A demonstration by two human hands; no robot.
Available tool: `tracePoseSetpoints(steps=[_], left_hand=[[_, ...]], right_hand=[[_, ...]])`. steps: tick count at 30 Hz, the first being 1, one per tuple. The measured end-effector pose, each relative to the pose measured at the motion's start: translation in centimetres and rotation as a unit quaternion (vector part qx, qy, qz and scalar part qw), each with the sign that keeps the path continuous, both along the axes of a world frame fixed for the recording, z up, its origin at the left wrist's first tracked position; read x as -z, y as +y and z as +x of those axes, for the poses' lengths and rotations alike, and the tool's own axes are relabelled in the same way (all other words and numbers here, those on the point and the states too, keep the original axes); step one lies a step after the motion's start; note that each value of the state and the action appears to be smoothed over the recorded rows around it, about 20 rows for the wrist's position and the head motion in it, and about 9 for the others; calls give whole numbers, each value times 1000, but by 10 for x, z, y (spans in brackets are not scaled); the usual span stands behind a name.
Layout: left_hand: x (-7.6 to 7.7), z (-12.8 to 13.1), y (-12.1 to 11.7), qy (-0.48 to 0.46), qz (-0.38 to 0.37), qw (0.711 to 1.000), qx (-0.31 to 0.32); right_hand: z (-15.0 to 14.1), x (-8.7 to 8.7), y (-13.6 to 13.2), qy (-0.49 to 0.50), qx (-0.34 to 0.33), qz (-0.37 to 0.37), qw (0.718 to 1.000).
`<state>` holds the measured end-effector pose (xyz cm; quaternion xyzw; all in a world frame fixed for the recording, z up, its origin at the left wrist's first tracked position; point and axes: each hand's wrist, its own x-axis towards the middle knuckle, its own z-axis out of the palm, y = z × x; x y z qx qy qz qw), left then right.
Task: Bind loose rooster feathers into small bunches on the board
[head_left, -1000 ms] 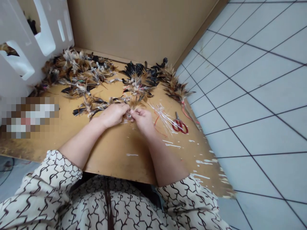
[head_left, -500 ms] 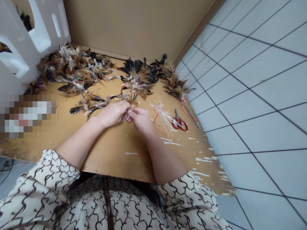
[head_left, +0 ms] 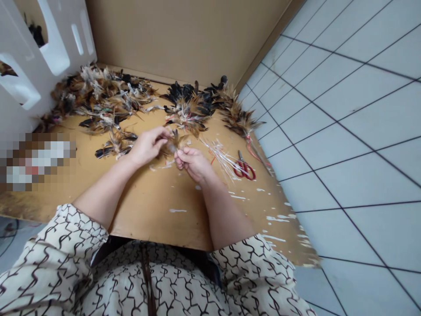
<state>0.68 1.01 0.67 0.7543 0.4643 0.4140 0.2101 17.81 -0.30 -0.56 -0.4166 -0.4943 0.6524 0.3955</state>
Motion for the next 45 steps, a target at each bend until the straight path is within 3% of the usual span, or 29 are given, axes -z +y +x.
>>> tracePoseSetpoints(steps=[3,7,12,21,26,30,34,37,45], left_hand=[[-2,-10,14,-9,-58,991,-117],[-5,-15,32,96,-114,973,-176],[-8,0,48,213,-145,952,-162],[-7,22,69,315,-194,917,-147],[-15,22,63,306,-203,915,-168],[-27,14,51,260,-135,939,-183],[-31,8,31,214,-70,968,-109],[-28,6,15,174,-70,980,-62],[-23,13,-6,220,-66,973,-13]], right_hand=[[4,-3,4,46,69,-17,996],[8,-4,10,81,155,-29,984],[6,-1,12,91,188,-21,978],[4,-1,11,92,209,-22,973],[5,0,12,89,211,-22,973],[7,1,13,85,219,-5,972],[8,1,13,63,242,28,968],[7,3,13,25,256,79,963],[1,2,4,-147,234,220,935]])
